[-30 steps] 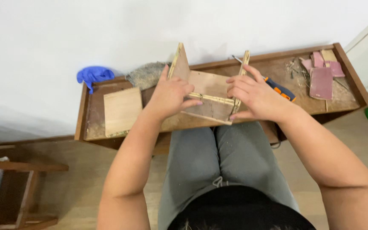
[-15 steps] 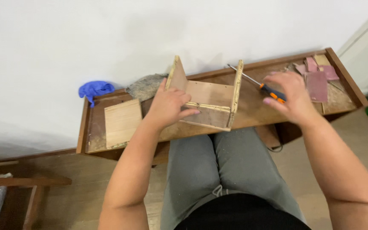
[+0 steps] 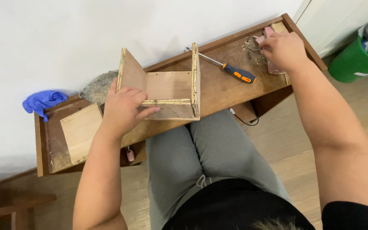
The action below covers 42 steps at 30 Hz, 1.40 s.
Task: The person assembles a small wooden box by aligning its panels and securing them with screws. They use a screwdriver to tighten screws at the corners, ensuring the structure is stable.
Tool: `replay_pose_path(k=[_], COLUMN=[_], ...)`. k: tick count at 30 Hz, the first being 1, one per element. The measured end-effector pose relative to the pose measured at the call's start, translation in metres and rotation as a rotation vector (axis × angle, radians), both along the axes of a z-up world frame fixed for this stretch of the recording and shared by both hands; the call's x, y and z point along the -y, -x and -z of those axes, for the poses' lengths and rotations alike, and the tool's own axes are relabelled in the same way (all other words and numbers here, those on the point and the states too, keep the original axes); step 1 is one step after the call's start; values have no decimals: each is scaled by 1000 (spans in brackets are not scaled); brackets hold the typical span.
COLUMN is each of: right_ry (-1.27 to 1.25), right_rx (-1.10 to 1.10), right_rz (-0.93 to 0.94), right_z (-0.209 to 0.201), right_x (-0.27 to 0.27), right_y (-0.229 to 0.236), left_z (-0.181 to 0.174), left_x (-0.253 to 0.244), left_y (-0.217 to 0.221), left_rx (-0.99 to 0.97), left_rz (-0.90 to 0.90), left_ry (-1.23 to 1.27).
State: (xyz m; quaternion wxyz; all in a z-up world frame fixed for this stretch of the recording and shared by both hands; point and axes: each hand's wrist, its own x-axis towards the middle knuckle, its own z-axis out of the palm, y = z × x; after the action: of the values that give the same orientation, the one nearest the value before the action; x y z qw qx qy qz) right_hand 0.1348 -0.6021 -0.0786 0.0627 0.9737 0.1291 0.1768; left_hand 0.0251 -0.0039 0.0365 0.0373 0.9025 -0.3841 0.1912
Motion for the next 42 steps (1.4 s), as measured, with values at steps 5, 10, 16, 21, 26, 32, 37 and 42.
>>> replay_pose_path(k=[5, 10, 16, 21, 26, 32, 37, 42], right_ry=[201, 417, 101, -848, -762, -645, -641, -575], right_rx=[-326, -498, 89, -185, 39, 53, -22, -28], right_rz=[265, 334, 167, -603, -749, -748, -746, -715], right_z=[-16, -25, -26, -109, -102, -111, -119, -115], right_x=[-62, -97, -98, -195, -223, -225, -219, -219], right_y=[-25, -23, 31, 155, 167, 163, 161, 157], left_z=[-1, -2, -3, 32, 33, 34, 34, 32], left_x=[1, 0, 0, -14, -15, -15, -14, -13], left_y=[0, 4, 2, -15, -16, -18, -16, -15], left_rx=[-5, -49, -34, -2, 1, 15, 25, 20], left_rz=[-15, -13, -14, -47, -47, -27, -33, -31], left_ry=[-1, 6, 4, 14, -12, -3, 4, 12])
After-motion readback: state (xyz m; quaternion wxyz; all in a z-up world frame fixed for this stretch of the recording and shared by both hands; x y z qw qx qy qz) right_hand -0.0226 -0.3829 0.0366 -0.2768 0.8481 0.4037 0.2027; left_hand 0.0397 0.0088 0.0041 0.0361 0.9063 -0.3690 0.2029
